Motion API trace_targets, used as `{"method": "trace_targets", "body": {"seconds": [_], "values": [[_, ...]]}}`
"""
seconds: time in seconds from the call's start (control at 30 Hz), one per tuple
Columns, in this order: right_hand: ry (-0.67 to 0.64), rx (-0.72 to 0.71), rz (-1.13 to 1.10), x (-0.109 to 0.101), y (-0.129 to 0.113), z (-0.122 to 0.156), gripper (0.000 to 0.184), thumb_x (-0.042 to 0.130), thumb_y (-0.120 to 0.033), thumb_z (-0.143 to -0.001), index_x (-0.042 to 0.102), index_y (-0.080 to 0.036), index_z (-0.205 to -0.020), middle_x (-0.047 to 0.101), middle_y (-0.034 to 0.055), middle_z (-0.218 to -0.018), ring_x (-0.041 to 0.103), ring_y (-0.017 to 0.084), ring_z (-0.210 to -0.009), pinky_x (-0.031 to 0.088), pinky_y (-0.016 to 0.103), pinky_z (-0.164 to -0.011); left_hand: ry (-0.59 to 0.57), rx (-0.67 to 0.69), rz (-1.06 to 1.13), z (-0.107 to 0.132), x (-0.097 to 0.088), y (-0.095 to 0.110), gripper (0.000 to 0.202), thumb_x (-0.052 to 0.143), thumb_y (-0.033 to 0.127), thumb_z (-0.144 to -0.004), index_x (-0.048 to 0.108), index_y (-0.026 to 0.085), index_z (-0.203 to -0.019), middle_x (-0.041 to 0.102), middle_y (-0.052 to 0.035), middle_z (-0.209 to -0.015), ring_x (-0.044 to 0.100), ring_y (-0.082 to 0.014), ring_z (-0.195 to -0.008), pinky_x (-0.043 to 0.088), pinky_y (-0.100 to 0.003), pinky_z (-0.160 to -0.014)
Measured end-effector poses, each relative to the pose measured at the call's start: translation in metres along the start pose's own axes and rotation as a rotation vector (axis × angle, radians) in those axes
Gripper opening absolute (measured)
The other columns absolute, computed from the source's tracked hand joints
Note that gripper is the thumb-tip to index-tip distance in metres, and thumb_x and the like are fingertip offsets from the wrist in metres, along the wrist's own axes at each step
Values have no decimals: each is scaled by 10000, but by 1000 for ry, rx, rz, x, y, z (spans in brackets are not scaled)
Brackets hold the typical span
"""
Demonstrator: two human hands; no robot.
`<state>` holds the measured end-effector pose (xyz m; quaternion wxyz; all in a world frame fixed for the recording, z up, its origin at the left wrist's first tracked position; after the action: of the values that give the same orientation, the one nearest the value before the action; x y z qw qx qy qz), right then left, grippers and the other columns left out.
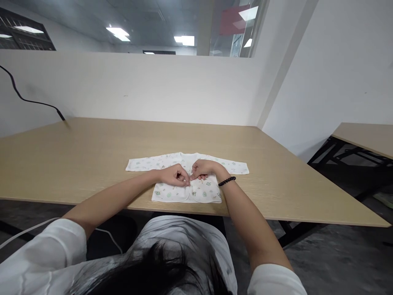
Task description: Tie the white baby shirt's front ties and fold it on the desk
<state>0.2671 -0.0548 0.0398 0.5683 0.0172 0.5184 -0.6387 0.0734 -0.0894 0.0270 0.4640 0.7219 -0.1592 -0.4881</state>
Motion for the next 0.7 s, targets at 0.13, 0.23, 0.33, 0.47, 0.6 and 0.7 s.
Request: {"method": "trace_targets", "body": {"seconds": [0.13, 0.23, 0.33, 0.47, 0.6, 0.7], "values": [[10, 13, 1, 0, 0, 0, 315, 787, -368, -618, 524, -195, -638, 567, -46, -515, 496, 88, -446, 366, 228, -455, 13, 21, 37, -1, 3, -4, 233, 690, 316, -741, 769, 111, -820, 376, 68, -489, 295, -64, -474, 235, -217, -479], [3, -11, -8, -1, 1, -1, 330, 763, -422, -661, 528, -192, -639, 579, -35, -528, 497, 88, -451, 371, 227, -458, -5, 39, 58, -2, 2, -6, 298, 688, 313, -748, 776, 118, -956, 385, 74, -503, 291, -67, -480, 244, -219, -486], [-13, -38, -15, -1, 2, -1, 413, 761, -517, -674, 515, -190, -618, 585, -22, -532, 503, 90, -464, 383, 230, -467, -59, 14, 45, -2, -1, -8, 292, 671, 307, -757, 793, 105, -929, 412, 57, -495, 281, -69, -484, 230, -224, -480], [-10, 3, 15, -1, 2, -2, 468, 819, -544, -608, 515, -189, -616, 566, -34, -510, 483, 85, -447, 367, 231, -459, -85, -12, 65, -1, -2, -9, 283, 681, 316, -748, 806, 109, -895, 438, 41, -500, 280, -72, -491, 224, -228, -470], [-3, 17, 18, -1, 1, -2, 497, 837, -565, -577, 515, -189, -620, 554, -43, -500, 474, 82, -441, 356, 231, -458, -178, -4, 58, 1, 1, -2, 321, 699, 331, -754, 802, 148, -997, 347, 70, -466, 235, -74, -482, 203, -233, -468], [3, 11, 5, 0, 2, -2, 499, 828, -576, -589, 514, -190, -630, 550, -47, -498, 465, 79, -438, 357, 230, -463, -256, -5, 55, 2, 4, 3, 296, 734, 355, -743, 812, 167, -959, 377, 62, -462, 260, -80, -495, 223, -236, -477]]}}
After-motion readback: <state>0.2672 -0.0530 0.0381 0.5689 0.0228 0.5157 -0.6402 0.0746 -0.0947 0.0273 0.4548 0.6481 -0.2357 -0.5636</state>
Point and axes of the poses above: each hand's wrist, its own z-axis away from the middle knuckle, its own x-axis out of the palm, y = z × x, the point moved 1 cm from there along -z, towards the middle knuckle
